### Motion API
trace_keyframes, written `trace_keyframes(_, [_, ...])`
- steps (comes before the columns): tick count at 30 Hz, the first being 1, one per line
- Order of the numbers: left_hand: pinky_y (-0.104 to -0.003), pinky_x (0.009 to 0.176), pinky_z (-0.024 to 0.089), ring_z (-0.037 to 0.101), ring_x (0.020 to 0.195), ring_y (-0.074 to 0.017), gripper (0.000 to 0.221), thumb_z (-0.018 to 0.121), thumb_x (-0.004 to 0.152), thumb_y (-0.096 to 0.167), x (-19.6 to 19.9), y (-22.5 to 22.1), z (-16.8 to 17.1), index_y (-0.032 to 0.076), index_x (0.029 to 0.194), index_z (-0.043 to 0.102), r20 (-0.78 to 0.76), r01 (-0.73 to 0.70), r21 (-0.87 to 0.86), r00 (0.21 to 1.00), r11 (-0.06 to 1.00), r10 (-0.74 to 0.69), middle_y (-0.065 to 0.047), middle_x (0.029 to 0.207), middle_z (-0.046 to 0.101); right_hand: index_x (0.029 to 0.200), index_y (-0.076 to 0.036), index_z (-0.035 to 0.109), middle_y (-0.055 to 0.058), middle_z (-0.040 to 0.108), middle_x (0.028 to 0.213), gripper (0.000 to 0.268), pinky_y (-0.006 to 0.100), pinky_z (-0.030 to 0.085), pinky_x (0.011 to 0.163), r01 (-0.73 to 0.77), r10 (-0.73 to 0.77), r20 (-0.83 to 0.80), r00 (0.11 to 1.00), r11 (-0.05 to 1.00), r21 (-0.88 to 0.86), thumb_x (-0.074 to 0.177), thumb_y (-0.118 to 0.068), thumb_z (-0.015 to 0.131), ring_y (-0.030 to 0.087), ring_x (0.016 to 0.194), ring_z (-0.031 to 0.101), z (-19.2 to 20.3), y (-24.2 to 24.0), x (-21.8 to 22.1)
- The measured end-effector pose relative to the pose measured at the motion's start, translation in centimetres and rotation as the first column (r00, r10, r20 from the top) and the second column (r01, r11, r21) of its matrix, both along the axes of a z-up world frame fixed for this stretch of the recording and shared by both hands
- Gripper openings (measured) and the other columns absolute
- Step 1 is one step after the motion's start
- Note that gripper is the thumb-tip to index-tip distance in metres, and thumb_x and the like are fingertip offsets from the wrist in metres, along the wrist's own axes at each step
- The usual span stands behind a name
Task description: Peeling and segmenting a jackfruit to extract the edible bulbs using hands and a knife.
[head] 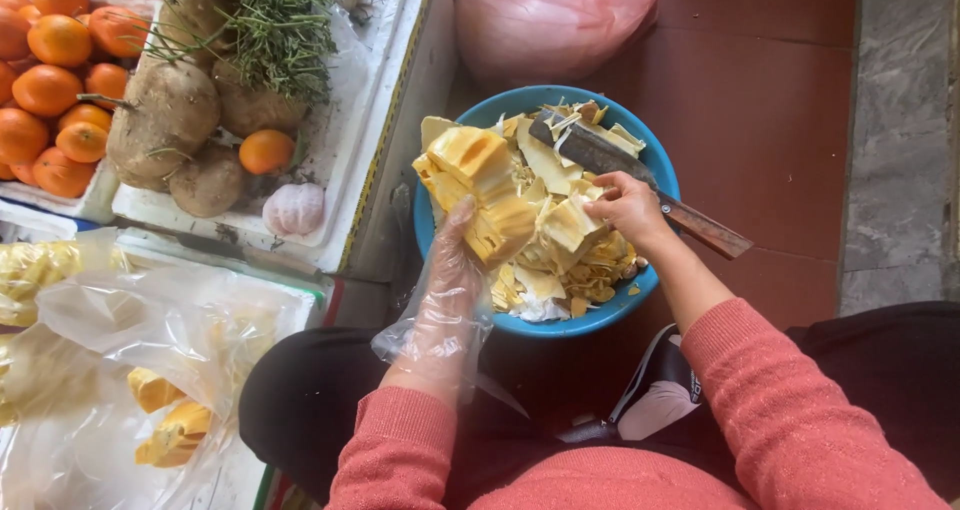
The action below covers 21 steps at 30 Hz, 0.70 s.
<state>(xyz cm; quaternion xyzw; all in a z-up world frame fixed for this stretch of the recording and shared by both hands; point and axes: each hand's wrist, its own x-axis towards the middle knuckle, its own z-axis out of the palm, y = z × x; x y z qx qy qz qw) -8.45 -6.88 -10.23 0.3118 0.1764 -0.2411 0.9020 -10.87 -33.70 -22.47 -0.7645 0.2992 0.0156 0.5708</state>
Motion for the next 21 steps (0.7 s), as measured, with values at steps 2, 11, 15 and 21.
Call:
trace_keyframes(2, [-0.065, 0.091, 0.059, 0.071, 0.109, -0.0412, 0.060, 0.080, 0.084, 0.022, 0.9, 0.2, -2.1, 0.009, 0.138, 0.057, -0.038, -0.046, -0.032, 0.998, 0.998, 0.045, -0.022, 0.124, 0.070, 0.122, -0.020, 0.074, 0.009, 0.071, 0.098, 0.056, 0.035, 0.061, 0.064, -0.064, 0.054, -0.052, 0.997, 0.977, -0.205, 0.069, -0.020, 0.090, 0.024, 0.087, 0.070, -3.0, -1.8, 0.0])
trace_keyframes(11, [-0.070, 0.089, 0.057, 0.070, 0.110, -0.0441, 0.058, 0.080, 0.083, 0.022, 1.7, 0.3, -0.5, 0.013, 0.136, 0.059, -0.122, -0.079, -0.078, 0.990, 0.994, 0.069, -0.021, 0.125, 0.070, 0.146, -0.032, 0.059, 0.002, 0.050, 0.157, 0.068, 0.064, 0.036, 0.109, -0.558, 0.503, -0.258, 0.825, 0.651, -0.515, 0.079, -0.024, 0.062, 0.037, 0.150, 0.036, 1.3, 2.8, -1.1])
trace_keyframes(15, [-0.065, 0.093, 0.059, 0.072, 0.108, -0.0395, 0.054, 0.083, 0.081, 0.033, 2.3, 0.0, 0.1, 0.014, 0.128, 0.066, -0.097, -0.154, -0.266, 0.986, 0.952, 0.133, -0.019, 0.122, 0.072, 0.135, -0.033, 0.067, 0.003, 0.045, 0.163, 0.055, 0.064, 0.041, 0.110, -0.565, 0.510, -0.258, 0.820, 0.653, -0.504, 0.082, -0.021, 0.062, 0.041, 0.147, 0.041, 2.7, 3.0, -1.4])
trace_keyframes(21, [-0.062, 0.095, 0.059, 0.073, 0.106, -0.0368, 0.052, 0.081, 0.082, 0.038, 2.2, 1.2, 0.4, 0.013, 0.126, 0.068, -0.096, -0.152, -0.302, 0.987, 0.941, 0.128, -0.017, 0.122, 0.074, 0.161, -0.020, 0.034, 0.018, 0.023, 0.168, 0.088, 0.071, 0.025, 0.116, -0.411, 0.392, 0.287, 0.874, 0.912, 0.007, 0.078, -0.016, 0.065, 0.053, 0.151, 0.019, 11.8, 5.4, -1.6])
